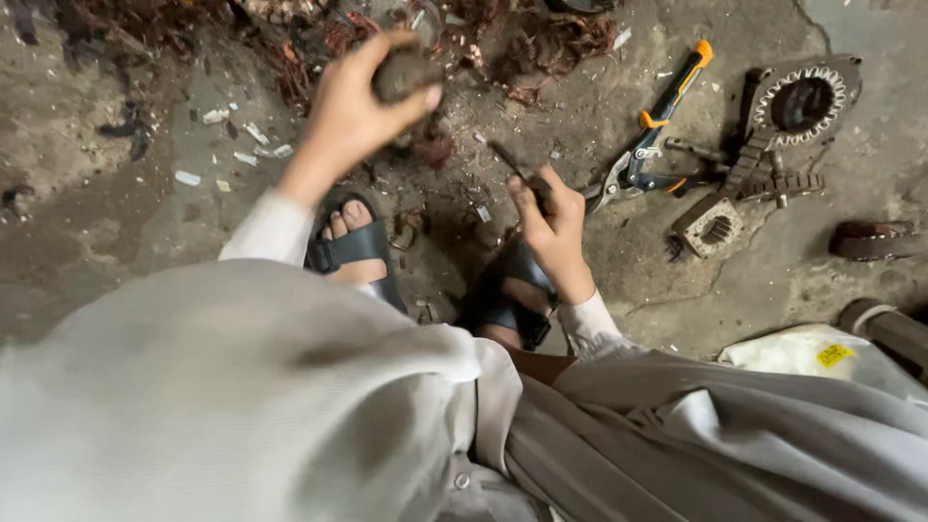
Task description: The person sits on the floor and uses pliers to strip copper wire from motor stators. They repeatedly cut and pull the wire, separating it from the metal core and placing the stripped wire on the floor.
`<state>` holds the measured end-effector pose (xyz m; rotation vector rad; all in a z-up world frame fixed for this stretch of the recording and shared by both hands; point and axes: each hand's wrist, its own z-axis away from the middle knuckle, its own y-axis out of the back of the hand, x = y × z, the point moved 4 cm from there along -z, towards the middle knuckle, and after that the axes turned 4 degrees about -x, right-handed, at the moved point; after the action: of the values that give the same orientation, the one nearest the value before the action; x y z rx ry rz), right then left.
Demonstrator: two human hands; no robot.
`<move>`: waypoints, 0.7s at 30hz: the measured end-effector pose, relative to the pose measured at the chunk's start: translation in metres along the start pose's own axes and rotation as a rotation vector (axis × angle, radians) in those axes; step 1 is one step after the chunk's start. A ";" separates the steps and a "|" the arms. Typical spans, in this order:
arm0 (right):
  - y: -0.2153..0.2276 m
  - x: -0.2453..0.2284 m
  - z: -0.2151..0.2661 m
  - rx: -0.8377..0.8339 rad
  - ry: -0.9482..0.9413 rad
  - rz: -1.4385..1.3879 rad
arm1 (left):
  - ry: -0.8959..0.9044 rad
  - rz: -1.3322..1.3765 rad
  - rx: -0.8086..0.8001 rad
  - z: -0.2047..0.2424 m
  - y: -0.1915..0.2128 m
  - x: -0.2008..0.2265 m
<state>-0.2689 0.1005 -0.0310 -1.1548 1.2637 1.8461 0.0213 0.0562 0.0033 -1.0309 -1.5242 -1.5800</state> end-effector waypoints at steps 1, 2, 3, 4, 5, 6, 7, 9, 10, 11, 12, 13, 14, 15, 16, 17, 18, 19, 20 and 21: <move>0.003 -0.003 -0.004 -0.008 -0.021 0.029 | -0.040 -0.276 0.089 0.010 0.005 0.005; 0.002 -0.006 -0.005 -0.016 -0.049 0.054 | -0.079 -0.552 0.172 0.024 0.007 0.009; 0.001 -0.008 -0.006 -0.007 -0.067 -0.004 | -0.122 -0.826 0.256 0.035 0.006 0.011; -0.002 -0.009 -0.006 -0.007 -0.085 -0.059 | -0.025 -0.779 0.213 0.044 0.000 0.003; -0.005 -0.010 -0.004 -0.007 -0.104 -0.114 | 0.071 -0.731 0.170 0.053 -0.008 -0.005; -0.007 -0.012 -0.005 -0.010 -0.105 -0.114 | 0.164 -0.680 0.134 0.057 -0.015 -0.015; -0.009 -0.013 -0.006 -0.012 -0.107 -0.113 | 0.125 -0.707 0.171 0.060 -0.020 -0.017; -0.006 -0.014 -0.007 -0.017 -0.101 -0.051 | 0.036 -0.757 0.247 0.056 -0.027 -0.019; -0.005 -0.015 -0.005 -0.024 -0.099 0.003 | 0.013 -0.733 0.234 0.054 -0.027 -0.019; -0.002 -0.016 -0.003 -0.031 -0.098 0.058 | -0.011 -0.710 0.220 0.051 -0.024 -0.016; 0.001 -0.018 -0.006 -0.024 -0.062 0.074 | -0.052 -0.693 0.214 0.041 -0.017 -0.012; 0.003 -0.021 -0.009 -0.016 -0.026 0.090 | -0.122 -0.698 0.208 0.032 -0.010 -0.005; 0.005 -0.023 -0.005 -0.024 -0.010 0.108 | -0.171 -0.695 0.189 0.032 -0.005 0.004; 0.005 -0.021 -0.001 -0.029 -0.064 0.075 | -0.220 -0.691 0.170 0.032 -0.002 0.014; 0.008 -0.020 0.000 -0.033 -0.108 0.049 | -0.244 -0.636 0.193 0.032 0.002 0.025; 0.010 -0.020 0.000 -0.037 -0.151 0.023 | -0.270 -0.581 0.215 0.031 0.005 0.037; 0.009 -0.026 -0.006 -0.039 -0.073 0.065 | -0.309 -0.534 0.233 0.024 0.012 0.050; 0.008 -0.032 -0.013 -0.040 0.004 0.107 | -0.299 -0.376 0.229 0.017 0.019 0.059; 0.007 -0.036 -0.013 -0.053 0.066 0.152 | -0.270 -0.211 0.217 0.019 0.022 0.068; 0.006 -0.038 -0.013 -0.048 0.057 0.150 | -0.238 -0.046 0.206 0.020 0.024 0.075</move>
<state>-0.2539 0.0858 0.0036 -1.1741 1.3781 1.9737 0.0113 0.0775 0.0807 -1.1025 -1.8402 -1.3332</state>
